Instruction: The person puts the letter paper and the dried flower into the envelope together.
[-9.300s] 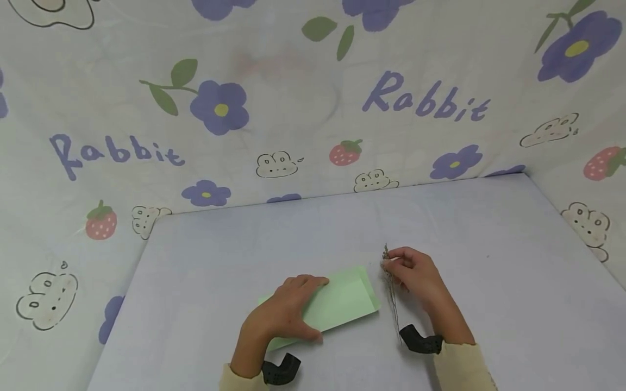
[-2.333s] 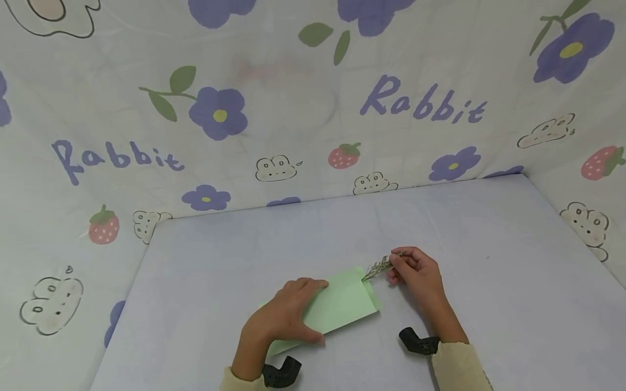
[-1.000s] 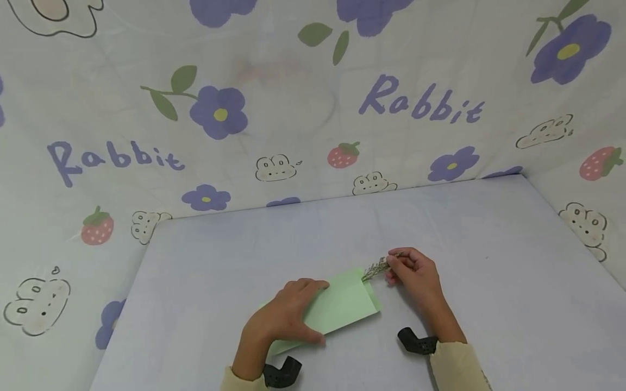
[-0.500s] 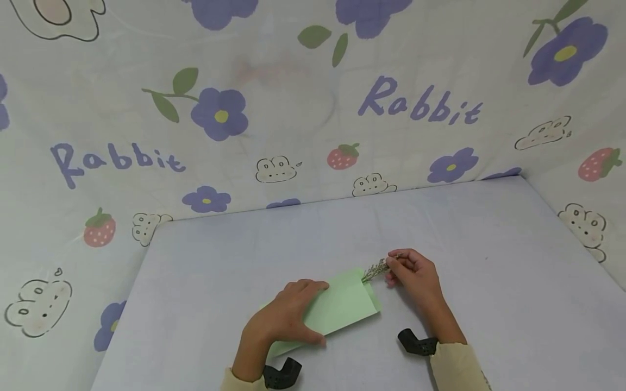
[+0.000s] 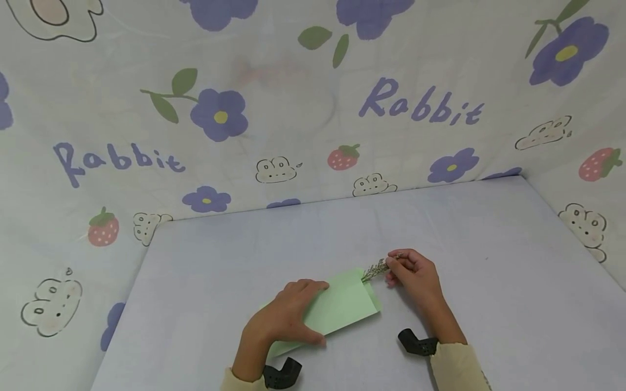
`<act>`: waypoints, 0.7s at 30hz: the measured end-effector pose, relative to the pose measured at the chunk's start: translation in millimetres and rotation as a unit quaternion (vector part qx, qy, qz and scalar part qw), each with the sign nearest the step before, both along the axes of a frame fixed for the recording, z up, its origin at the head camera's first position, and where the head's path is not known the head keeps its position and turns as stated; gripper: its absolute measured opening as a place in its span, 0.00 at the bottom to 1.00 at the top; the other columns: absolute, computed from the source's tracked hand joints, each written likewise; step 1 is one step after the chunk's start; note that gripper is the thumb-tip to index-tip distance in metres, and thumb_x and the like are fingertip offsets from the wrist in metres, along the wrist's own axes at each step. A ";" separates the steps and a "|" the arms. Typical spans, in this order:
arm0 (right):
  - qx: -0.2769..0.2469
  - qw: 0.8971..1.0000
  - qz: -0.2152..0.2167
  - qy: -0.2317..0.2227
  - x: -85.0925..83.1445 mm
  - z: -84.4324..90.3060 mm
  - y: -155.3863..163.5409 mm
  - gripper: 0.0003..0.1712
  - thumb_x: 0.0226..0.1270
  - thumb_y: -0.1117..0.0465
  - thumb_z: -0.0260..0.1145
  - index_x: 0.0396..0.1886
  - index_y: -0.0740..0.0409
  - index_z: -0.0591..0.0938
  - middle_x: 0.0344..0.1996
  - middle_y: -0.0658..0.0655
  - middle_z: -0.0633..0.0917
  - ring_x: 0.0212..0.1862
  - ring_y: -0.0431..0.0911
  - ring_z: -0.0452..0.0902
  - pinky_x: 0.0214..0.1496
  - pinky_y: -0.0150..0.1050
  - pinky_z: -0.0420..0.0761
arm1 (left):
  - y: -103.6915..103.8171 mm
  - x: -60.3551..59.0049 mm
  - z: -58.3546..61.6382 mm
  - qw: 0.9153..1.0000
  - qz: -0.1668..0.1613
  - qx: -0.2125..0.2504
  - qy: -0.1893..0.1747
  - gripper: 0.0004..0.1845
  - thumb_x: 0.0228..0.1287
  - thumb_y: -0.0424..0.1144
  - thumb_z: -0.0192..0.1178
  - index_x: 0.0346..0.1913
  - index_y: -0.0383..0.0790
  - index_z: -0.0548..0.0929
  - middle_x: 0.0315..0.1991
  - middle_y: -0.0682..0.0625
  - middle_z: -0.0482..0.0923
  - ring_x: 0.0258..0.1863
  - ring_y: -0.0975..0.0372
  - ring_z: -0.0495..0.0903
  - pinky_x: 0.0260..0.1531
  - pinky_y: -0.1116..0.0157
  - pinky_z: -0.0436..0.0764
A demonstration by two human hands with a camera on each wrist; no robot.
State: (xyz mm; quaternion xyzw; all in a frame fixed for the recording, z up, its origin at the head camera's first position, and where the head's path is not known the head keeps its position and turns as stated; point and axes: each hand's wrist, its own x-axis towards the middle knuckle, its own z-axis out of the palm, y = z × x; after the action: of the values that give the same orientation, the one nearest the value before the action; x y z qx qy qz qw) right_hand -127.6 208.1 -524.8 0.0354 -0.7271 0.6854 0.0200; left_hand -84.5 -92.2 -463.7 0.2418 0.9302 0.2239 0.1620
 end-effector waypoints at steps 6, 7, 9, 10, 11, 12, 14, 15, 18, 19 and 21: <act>0.002 1.000 0.002 0.000 0.2 2.1 -0.2 0.22 0.74 0.60 0.65 0.54 0.77 0.75 0.33 0.65 0.85 0.32 0.48 0.84 0.34 0.39 0.85 | -0.3 -0.8 1.3 1.000 -0.002 0.000 -0.001 0.52 0.43 0.56 0.81 0.74 0.52 0.66 0.66 0.51 0.69 0.64 0.57 0.67 0.62 0.52 0.69; 0.002 1.000 0.003 0.000 0.2 2.4 -0.2 0.22 0.74 0.61 0.65 0.54 0.77 0.75 0.33 0.65 0.85 0.32 0.48 0.84 0.33 0.39 0.85 | -0.3 -1.0 1.5 1.000 -0.003 0.001 0.000 0.53 0.43 0.56 0.81 0.74 0.52 0.66 0.66 0.51 0.69 0.64 0.56 0.67 0.62 0.52 0.69; 0.004 1.000 0.003 0.000 0.0 3.0 -0.2 0.22 0.74 0.61 0.65 0.54 0.77 0.75 0.33 0.66 0.85 0.32 0.48 0.84 0.33 0.39 0.85 | -0.2 -1.1 2.1 1.000 -0.002 0.001 0.000 0.53 0.43 0.56 0.81 0.74 0.52 0.67 0.66 0.51 0.69 0.64 0.56 0.67 0.62 0.52 0.69; 0.004 1.000 0.003 0.000 -0.1 3.2 -0.2 0.22 0.74 0.61 0.65 0.54 0.77 0.75 0.33 0.66 0.85 0.32 0.48 0.84 0.33 0.39 0.85 | -0.1 -1.1 2.2 1.000 -0.002 0.001 0.000 0.53 0.43 0.56 0.81 0.74 0.52 0.67 0.66 0.51 0.69 0.64 0.56 0.67 0.62 0.52 0.69; 0.003 1.000 0.003 0.000 -0.1 3.3 -0.2 0.22 0.74 0.61 0.65 0.54 0.77 0.75 0.33 0.66 0.85 0.32 0.48 0.84 0.33 0.39 0.85 | 0.0 -1.1 2.3 1.000 -0.002 0.001 0.000 0.53 0.43 0.56 0.81 0.74 0.51 0.67 0.66 0.51 0.69 0.64 0.56 0.67 0.62 0.52 0.69; 0.002 1.000 0.003 0.000 -0.2 3.3 -0.1 0.22 0.74 0.61 0.65 0.54 0.77 0.75 0.33 0.66 0.85 0.32 0.48 0.84 0.33 0.39 0.85 | 0.0 -1.1 2.5 1.000 -0.002 0.001 0.000 0.53 0.43 0.56 0.81 0.74 0.51 0.67 0.66 0.51 0.69 0.64 0.56 0.67 0.62 0.52 0.69; 0.002 1.000 0.004 0.001 -0.3 3.0 0.0 0.22 0.73 0.61 0.65 0.54 0.77 0.75 0.33 0.66 0.85 0.31 0.48 0.84 0.33 0.39 0.85 | 0.2 -0.9 2.7 1.000 -0.002 0.001 0.000 0.53 0.43 0.56 0.81 0.74 0.51 0.67 0.66 0.51 0.69 0.64 0.56 0.67 0.62 0.52 0.69; 0.002 1.000 0.004 0.002 -0.3 2.8 0.1 0.22 0.73 0.61 0.65 0.54 0.77 0.75 0.33 0.66 0.85 0.31 0.48 0.84 0.33 0.39 0.85 | 0.3 -0.8 2.6 1.000 -0.001 0.002 0.000 0.53 0.43 0.56 0.81 0.74 0.51 0.67 0.66 0.51 0.69 0.64 0.56 0.67 0.62 0.52 0.69; -0.001 1.000 0.005 0.003 -0.1 2.4 0.2 0.22 0.73 0.61 0.65 0.54 0.78 0.75 0.33 0.66 0.85 0.31 0.48 0.84 0.33 0.39 0.85 | 0.5 -0.6 2.3 1.000 -0.001 0.000 0.001 0.53 0.43 0.56 0.81 0.74 0.51 0.67 0.66 0.51 0.69 0.64 0.56 0.67 0.62 0.53 0.69; 0.001 1.000 0.005 0.003 0.0 2.5 0.1 0.22 0.73 0.62 0.65 0.54 0.78 0.75 0.33 0.66 0.85 0.31 0.48 0.85 0.33 0.39 0.85 | 0.6 -0.6 2.1 1.000 -0.001 0.000 0.001 0.53 0.43 0.56 0.81 0.74 0.51 0.67 0.66 0.51 0.69 0.64 0.56 0.67 0.62 0.53 0.69; 0.003 1.000 0.004 0.002 0.1 2.6 -0.2 0.22 0.73 0.62 0.65 0.54 0.78 0.75 0.33 0.66 0.85 0.31 0.48 0.85 0.33 0.39 0.85 | 0.7 -0.5 2.0 1.000 -0.002 -0.002 0.001 0.53 0.43 0.56 0.81 0.74 0.51 0.67 0.66 0.50 0.69 0.64 0.56 0.67 0.62 0.53 0.69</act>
State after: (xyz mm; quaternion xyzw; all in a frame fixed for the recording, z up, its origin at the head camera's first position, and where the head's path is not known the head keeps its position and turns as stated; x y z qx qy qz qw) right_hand -127.5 207.9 -522.2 0.0401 -0.7292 0.6829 0.0187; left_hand -85.0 -91.5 -461.7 0.2435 0.9303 0.2216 0.1618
